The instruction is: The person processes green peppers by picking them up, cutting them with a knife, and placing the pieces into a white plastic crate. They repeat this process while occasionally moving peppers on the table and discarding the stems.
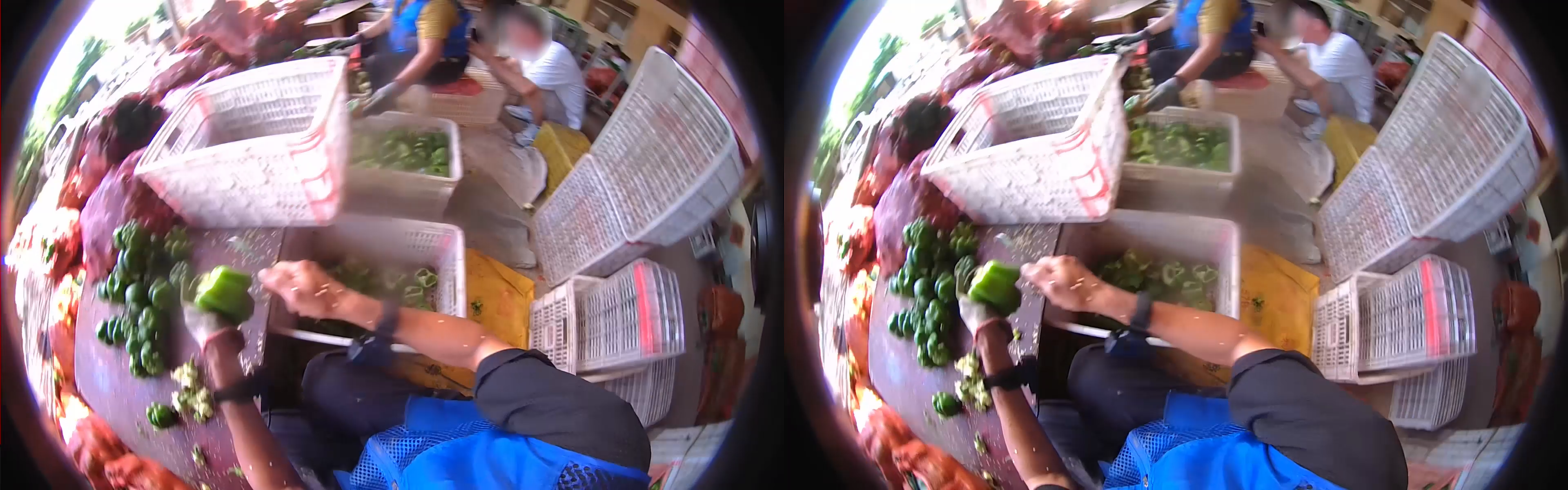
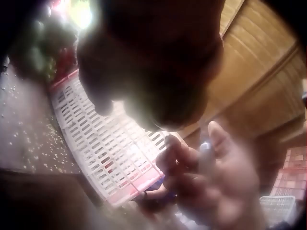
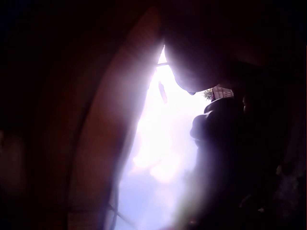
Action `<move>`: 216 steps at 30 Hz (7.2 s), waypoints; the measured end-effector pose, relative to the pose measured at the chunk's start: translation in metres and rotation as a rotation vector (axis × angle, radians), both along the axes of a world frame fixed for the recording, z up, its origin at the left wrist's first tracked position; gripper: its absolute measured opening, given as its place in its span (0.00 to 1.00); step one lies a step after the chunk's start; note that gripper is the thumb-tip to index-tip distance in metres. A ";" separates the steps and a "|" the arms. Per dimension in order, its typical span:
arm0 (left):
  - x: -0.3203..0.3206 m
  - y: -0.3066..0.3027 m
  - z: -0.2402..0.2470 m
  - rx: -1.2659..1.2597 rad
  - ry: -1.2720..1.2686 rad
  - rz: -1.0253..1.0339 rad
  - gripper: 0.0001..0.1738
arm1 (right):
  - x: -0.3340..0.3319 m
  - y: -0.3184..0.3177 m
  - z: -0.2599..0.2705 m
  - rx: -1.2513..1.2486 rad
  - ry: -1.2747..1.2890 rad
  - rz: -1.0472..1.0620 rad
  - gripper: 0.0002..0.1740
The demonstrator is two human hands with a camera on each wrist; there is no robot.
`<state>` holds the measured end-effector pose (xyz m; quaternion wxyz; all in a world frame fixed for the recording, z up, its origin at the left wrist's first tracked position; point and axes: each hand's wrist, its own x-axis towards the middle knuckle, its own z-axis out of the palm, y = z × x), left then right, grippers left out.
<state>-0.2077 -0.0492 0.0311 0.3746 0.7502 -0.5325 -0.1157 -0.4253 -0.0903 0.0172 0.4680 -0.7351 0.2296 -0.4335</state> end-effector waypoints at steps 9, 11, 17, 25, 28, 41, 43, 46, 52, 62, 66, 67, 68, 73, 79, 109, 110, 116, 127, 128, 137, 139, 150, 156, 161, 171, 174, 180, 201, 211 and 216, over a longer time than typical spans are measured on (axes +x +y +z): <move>-0.011 0.001 -0.030 -0.205 0.479 0.175 0.21 | -0.027 0.019 0.029 0.144 0.284 0.012 0.19; -0.009 0.000 -0.037 -0.178 0.565 0.105 0.22 | -0.023 0.020 0.036 0.068 0.315 0.012 0.18; -0.012 -0.007 -0.037 -0.122 0.195 0.185 0.18 | -0.017 0.020 0.010 -0.122 0.241 0.012 0.29; -0.002 -0.007 -0.027 -0.217 1.648 0.044 0.40 | -0.059 0.019 -0.055 0.071 0.446 0.188 0.24; 0.000 -0.008 -0.022 -0.204 1.568 -0.182 0.40 | -0.060 -0.002 -0.040 0.267 0.297 0.135 0.35; -0.066 0.028 -0.011 -0.020 0.432 0.026 0.17 | 0.008 0.005 -0.020 0.362 -0.302 0.100 0.46; -0.072 0.034 -0.011 -0.040 0.479 0.036 0.16 | 0.005 0.012 -0.015 0.159 -0.189 -0.036 0.46; -0.073 0.030 -0.005 -0.156 0.795 0.039 0.15 | -0.004 0.016 -0.010 -0.121 -0.054 -0.106 0.43; -0.074 0.014 -0.004 -0.209 1.065 -0.028 0.16 | -0.013 0.010 0.005 -0.109 -0.116 -0.048 0.40; -0.085 0.000 0.026 0.110 0.093 -0.092 0.25 | -0.031 -0.019 0.003 0.257 -0.129 0.083 0.33; -0.068 -0.016 -0.017 0.032 0.386 -0.145 0.29 | -0.049 -0.010 0.023 0.490 -0.064 0.131 0.33; -0.061 -0.023 -0.032 -0.096 0.503 -0.222 0.30 | -0.050 -0.009 0.024 0.563 -0.064 0.143 0.32; -0.061 -0.027 -0.034 -0.099 0.507 -0.221 0.30 | -0.051 -0.009 0.025 0.636 -0.064 0.153 0.32; -0.051 -0.041 -0.058 0.081 0.208 -0.186 0.25 | -0.074 -0.032 -0.055 0.986 -0.350 0.340 0.30; -0.077 -0.047 -0.050 -0.008 0.372 -0.293 0.25 | -0.081 -0.026 -0.056 1.157 -0.672 0.228 0.30; -0.062 -0.042 -0.040 0.046 -0.188 -0.310 0.15 | -0.043 -0.021 -0.018 -0.034 0.358 -0.097 0.22; -0.052 -0.045 -0.052 0.046 -0.188 -0.311 0.15 | -0.045 -0.022 -0.015 -0.033 0.358 -0.097 0.22; -0.048 -0.058 -0.082 0.234 -0.003 -0.274 0.14 | -0.045 -0.026 -0.020 -0.028 0.444 -0.047 0.22; -0.097 -0.065 -0.081 -0.130 0.729 -0.015 0.06 | -0.014 -0.027 -0.050 -0.117 0.266 -0.469 0.16; -0.090 -0.066 -0.101 -0.258 0.765 -0.145 0.05 | -0.016 -0.021 -0.036 -0.118 0.371 -0.513 0.16; -0.111 -0.027 -0.013 0.111 0.184 0.003 0.17 | -0.058 -0.056 -0.050 0.141 0.342 -0.445 0.26; -0.113 -0.027 -0.001 -0.060 0.115 -0.046 0.19 | -0.068 -0.067 -0.068 0.115 0.303 -0.441 0.22; -0.109 -0.039 -0.020 0.182 0.128 -0.215 0.18 | -0.050 -0.053 -0.019 -0.019 0.428 0.081 0.28; -0.083 -0.017 -0.002 -0.175 -0.037 -0.229 0.12 | -0.015 -0.066 -0.031 -0.170 0.350 0.018 0.22; -0.060 -0.017 0.000 -0.324 0.297 0.015 0.08 | 0.022 -0.054 -0.007 0.070 0.225 0.147 0.17; 0.024 0.006 0.024 -0.469 0.024 0.411 0.08 | 0.081 -0.021 0.004 -0.139 0.345 0.134 0.23; 0.087 0.061 0.016 -0.154 -0.238 0.296 0.09 | 0.055 -0.025 -0.005 -0.270 0.521 0.201 0.23; 0.173 0.185 -0.006 0.050 -0.221 0.489 0.14 | 0.001 -0.054 -0.056 -0.339 0.903 0.092 0.20; 0.138 0.178 0.028 -0.341 -0.409 -0.004 0.22 | 0.143 0.028 0.035 0.589 0.362 0.482 0.23; 0.075 0.107 -0.023 -0.487 0.258 -0.143 0.18 | 0.107 0.042 0.030 0.477 -0.163 0.529 0.35; 0.029 0.087 -0.030 -0.295 0.576 -0.052 0.16 | 0.088 0.029 0.036 -0.443 -0.013 0.124 0.33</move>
